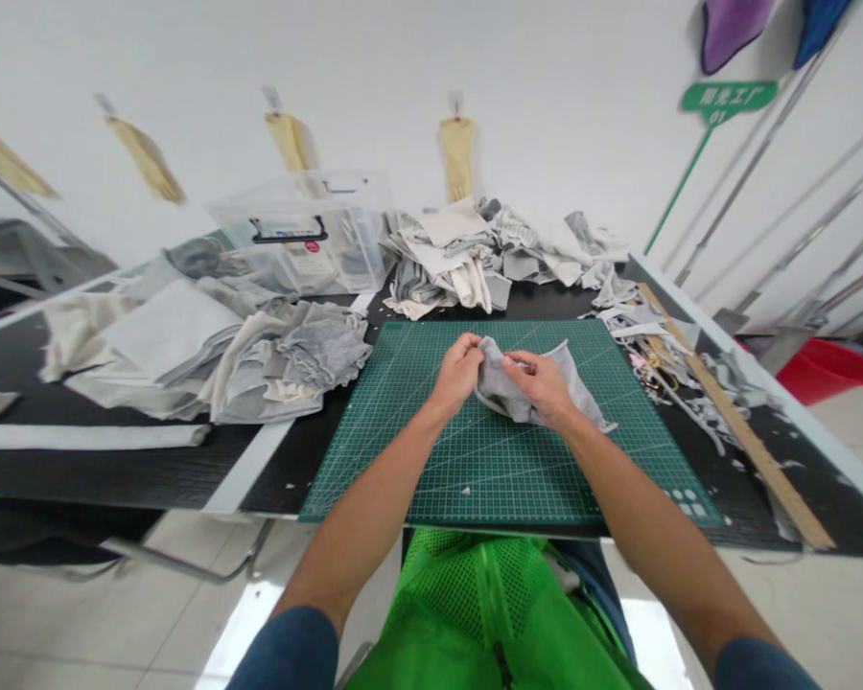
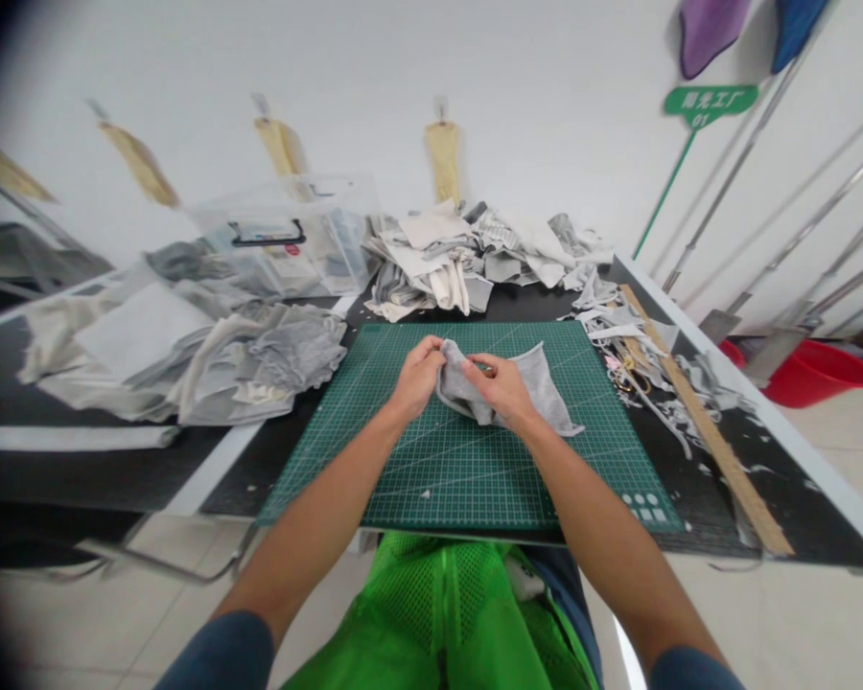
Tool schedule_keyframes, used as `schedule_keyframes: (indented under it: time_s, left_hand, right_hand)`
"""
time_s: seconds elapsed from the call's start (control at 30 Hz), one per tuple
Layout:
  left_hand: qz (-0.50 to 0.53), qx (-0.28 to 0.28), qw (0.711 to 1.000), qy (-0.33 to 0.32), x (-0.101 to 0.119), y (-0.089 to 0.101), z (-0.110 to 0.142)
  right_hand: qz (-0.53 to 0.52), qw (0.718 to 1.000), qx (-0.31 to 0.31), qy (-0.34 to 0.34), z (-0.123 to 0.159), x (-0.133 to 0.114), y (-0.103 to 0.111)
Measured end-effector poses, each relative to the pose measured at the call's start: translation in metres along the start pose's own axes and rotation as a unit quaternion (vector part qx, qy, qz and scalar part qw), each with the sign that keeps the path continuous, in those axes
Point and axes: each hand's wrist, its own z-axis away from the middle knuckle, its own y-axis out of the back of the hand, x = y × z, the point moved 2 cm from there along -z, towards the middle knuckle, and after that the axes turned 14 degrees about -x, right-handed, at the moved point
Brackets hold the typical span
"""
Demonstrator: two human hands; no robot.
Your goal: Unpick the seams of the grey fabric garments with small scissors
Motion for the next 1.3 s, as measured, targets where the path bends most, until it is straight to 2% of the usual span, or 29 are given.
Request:
schedule_keyframes:
  time_s: [0.1, 0.2, 0.33, 0.43, 0.57, 0.87, 1.3]
  left_hand:
    - [0.022, -0.026, 0.999, 0.011, 0.000, -0.004, 0.003]
    - [0.069, -0.051, 0.996, 0.015, 0.000, -0.004, 0.004]
    - [0.076, -0.013, 0.997, 0.012, 0.001, 0.002, 0.001]
    - [0.104, 0.010, 0.994, 0.023, 0.001, 0.005, -0.001]
    - [0.121, 0.007, 0.992, 0.029, 0.001, 0.005, -0.001]
    - [0.055, -0.007, 0.998, -0.010, 0.004, 0.007, -0.001]
    - [0.089, -0.017, 0.996, -0.017, 0.008, 0.005, 0.001]
  right_hand:
    - [0.000, 1.000, -0.013, -0.003, 0.000, -0.001, -0.003]
    - [-0.019, 1.000, 0.015, 0.011, 0.000, 0.000, -0.002]
    - [-0.050, 0.996, 0.070, 0.008, -0.001, 0.005, 0.003]
    - [-0.068, 0.994, 0.086, 0.009, -0.002, 0.007, 0.006]
    - [-0.059, 0.994, 0.093, 0.020, -0.002, 0.007, 0.006]
    - [-0.024, 0.995, 0.087, 0.034, -0.001, 0.008, 0.006]
    - [0.002, 0.996, 0.084, 0.025, 0.000, 0.006, 0.006]
